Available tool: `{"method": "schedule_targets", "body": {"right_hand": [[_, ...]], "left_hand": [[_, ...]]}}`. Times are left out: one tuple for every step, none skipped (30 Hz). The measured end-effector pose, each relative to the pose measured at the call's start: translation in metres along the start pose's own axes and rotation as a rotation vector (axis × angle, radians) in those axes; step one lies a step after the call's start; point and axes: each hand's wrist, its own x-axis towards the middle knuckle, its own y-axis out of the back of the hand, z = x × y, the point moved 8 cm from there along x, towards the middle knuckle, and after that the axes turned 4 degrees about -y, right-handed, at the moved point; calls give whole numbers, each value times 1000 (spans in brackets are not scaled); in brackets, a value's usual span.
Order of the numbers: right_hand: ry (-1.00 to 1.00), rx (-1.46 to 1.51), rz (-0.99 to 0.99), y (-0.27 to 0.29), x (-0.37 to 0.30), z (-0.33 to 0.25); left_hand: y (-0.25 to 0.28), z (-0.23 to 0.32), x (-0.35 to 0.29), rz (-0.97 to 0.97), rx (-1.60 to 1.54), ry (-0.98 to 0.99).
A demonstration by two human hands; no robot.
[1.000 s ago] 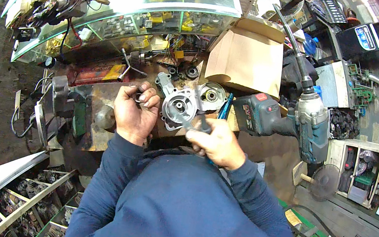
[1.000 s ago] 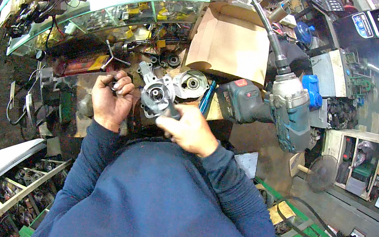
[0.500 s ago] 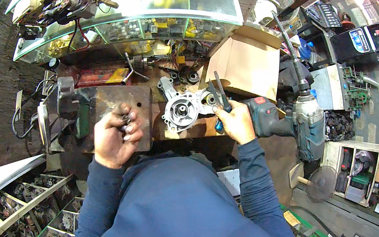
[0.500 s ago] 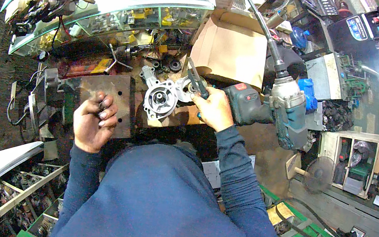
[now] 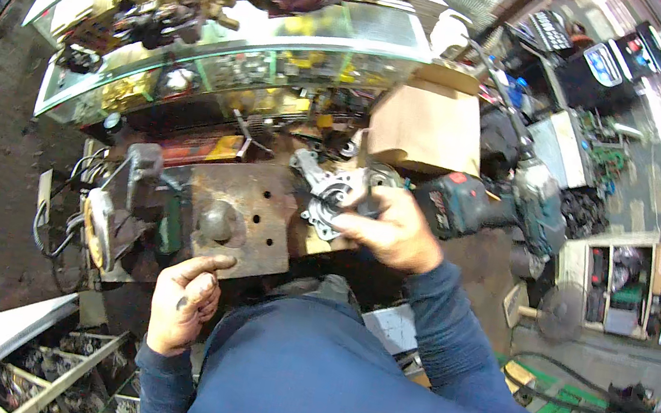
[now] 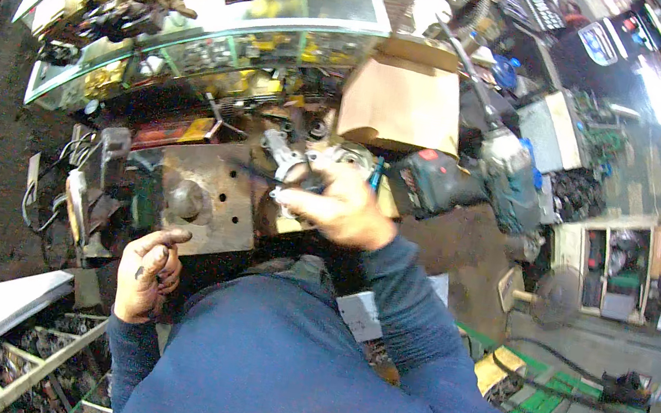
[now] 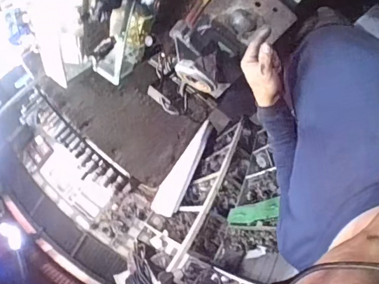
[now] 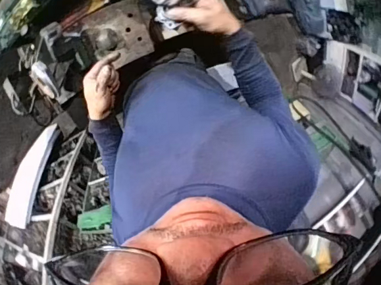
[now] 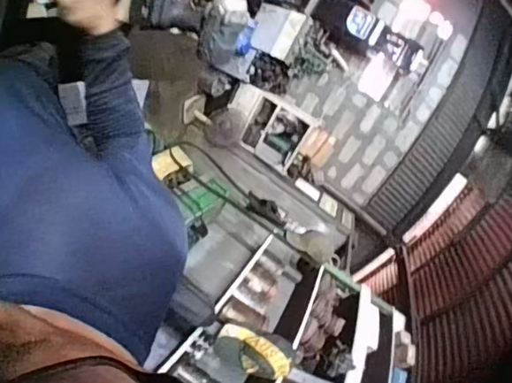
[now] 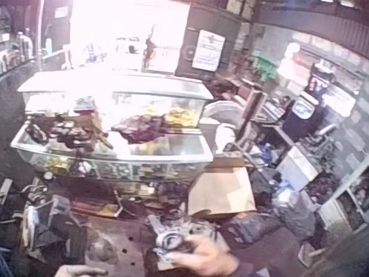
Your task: The person assembles a mechanical housing unit on a workbench. They insert small components into the housing, use a hammer to tap parts into place, and employ a screwdriver to adjust internal elements. The person repeatedly handles the housing and tools while working in a cluttered workshop.
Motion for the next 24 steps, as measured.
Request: {"method": "schedule_targets", "body": {"right_hand": [[58,79,-56,-15,-5,0],[19,218,-51,-24,-10,10],[43,6,108,-16,-14,17],[180,-178,221,-9,-19,17],[231,-156,319,2,-26,26],[187,-142,382,17,-35,42],[161,-238,469,34,-47,56],[74,-355,567,53,-56,73],[85,-431,568,63,-63,84],[-51,-533,576,74,-68,104],[-97,-526,546,79,-69,118],[9,-522,528,81,-68,120],[64,-523,507,83,-63,124],[111,-514,472,85,-60,126],[129,-540,436,88,-60,128],[137,-601,377,91,-58,129],[157,-664,306,94,-59,128],[166,-726,240,97,-60,128],[215,-754,189,99,-62,125],[232,-779,125,100,-62,125],[230,-801,64,101,-62,127],[223,-827,-3,100,-61,129],[310,-830,-1,100,-56,124],[267,-835,-38,99,-50,128]], "left_hand": [[-3,1,0,10,125,5],[-7,2,1,13,238,-5],[-13,4,2,-22,255,-11],[-19,5,3,-52,273,-18],[-22,5,4,-71,294,-22],[-23,2,5,-73,269,15],[-22,-2,7,-61,247,50],[-22,-5,10,-52,210,75],[-22,-10,14,-39,208,100],[-24,-14,20,-58,209,107],[-28,-17,25,-72,209,114],[-34,-18,29,-101,188,109],[-37,-22,34,-84,164,146],[-39,-24,38,-40,173,157],[-45,-22,41,-28,178,145],[-51,-20,44,-19,156,130],[-55,-18,46,-3,178,119],[-60,-17,48,13,183,110],[-65,-17,49,28,170,97],[-67,-20,50,65,167,114],[-69,-24,49,100,147,132],[-71,-28,47,131,107,148],[-73,-32,45,158,108,156],[-76,-35,41,164,120,164]]}}
